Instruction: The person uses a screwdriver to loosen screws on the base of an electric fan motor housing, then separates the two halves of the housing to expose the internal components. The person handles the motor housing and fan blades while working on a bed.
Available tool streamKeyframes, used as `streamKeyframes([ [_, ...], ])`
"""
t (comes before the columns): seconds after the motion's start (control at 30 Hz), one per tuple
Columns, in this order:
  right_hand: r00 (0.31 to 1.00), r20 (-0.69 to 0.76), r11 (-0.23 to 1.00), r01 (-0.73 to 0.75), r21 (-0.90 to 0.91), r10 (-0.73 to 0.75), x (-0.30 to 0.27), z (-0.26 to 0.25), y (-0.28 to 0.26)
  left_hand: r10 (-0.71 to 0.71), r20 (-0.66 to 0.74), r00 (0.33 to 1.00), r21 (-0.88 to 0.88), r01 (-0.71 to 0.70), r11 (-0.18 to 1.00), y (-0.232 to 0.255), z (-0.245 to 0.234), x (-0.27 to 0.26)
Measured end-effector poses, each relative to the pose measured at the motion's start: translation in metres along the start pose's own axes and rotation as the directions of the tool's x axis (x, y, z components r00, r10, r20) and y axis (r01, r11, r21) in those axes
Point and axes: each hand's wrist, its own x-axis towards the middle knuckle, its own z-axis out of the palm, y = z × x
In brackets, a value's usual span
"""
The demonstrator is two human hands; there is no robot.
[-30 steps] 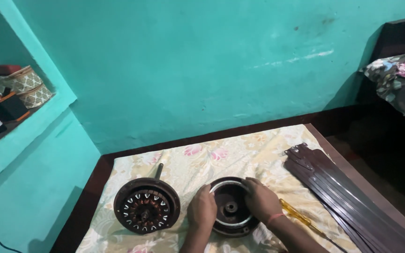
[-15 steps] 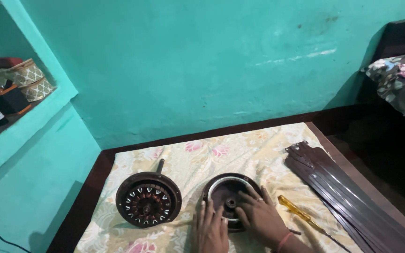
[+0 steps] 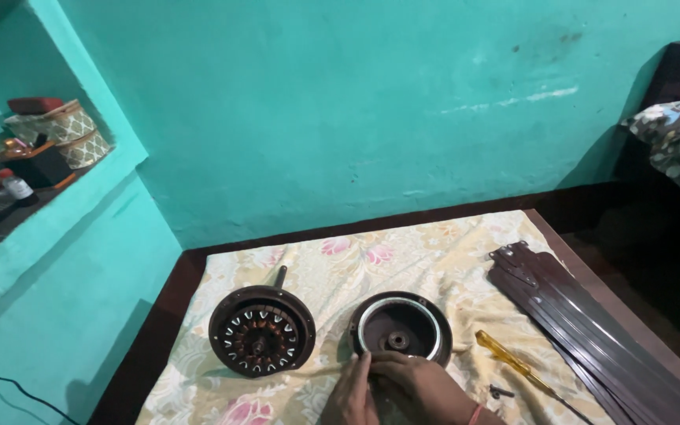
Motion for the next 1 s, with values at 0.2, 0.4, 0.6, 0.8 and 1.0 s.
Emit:
streamKeyframes([
  [0.2, 0.994, -0.057, 0.919, 0.063, -0.389, -0.092, 0.0, 0.035, 0.04, 0.241, 0.017, 0.97, 0.102, -0.241, 0.965, -0.059, 0.028, -0.032],
  [0.4, 0.97, 0.002, 0.855, 0.216, -0.471, -0.244, -0.005, 0.06, 0.049, 0.232, -0.034, 0.972, 0.064, -0.23, 0.971, -0.069, 0.029, -0.031],
  [0.6, 0.973, -0.148, 0.913, 0.108, -0.393, -0.179, 0.006, 0.025, 0.048, 0.168, 0.07, 0.983, 0.058, -0.172, 0.983, 0.002, -0.01, 0.013],
  [0.8, 0.983, 0.018, 0.803, -0.138, -0.58, 0.182, 0.029, -0.011, 0.051, 0.015, 0.554, 0.832, 0.185, -0.141, 0.973, 0.05, -0.035, 0.094],
  [1.0, 0.919, 0.111, 0.81, -0.271, -0.521, 0.379, 0.038, -0.032, 0.057, -0.178, 0.65, 0.739, 0.325, -0.059, 0.944, 0.056, -0.016, 0.134],
])
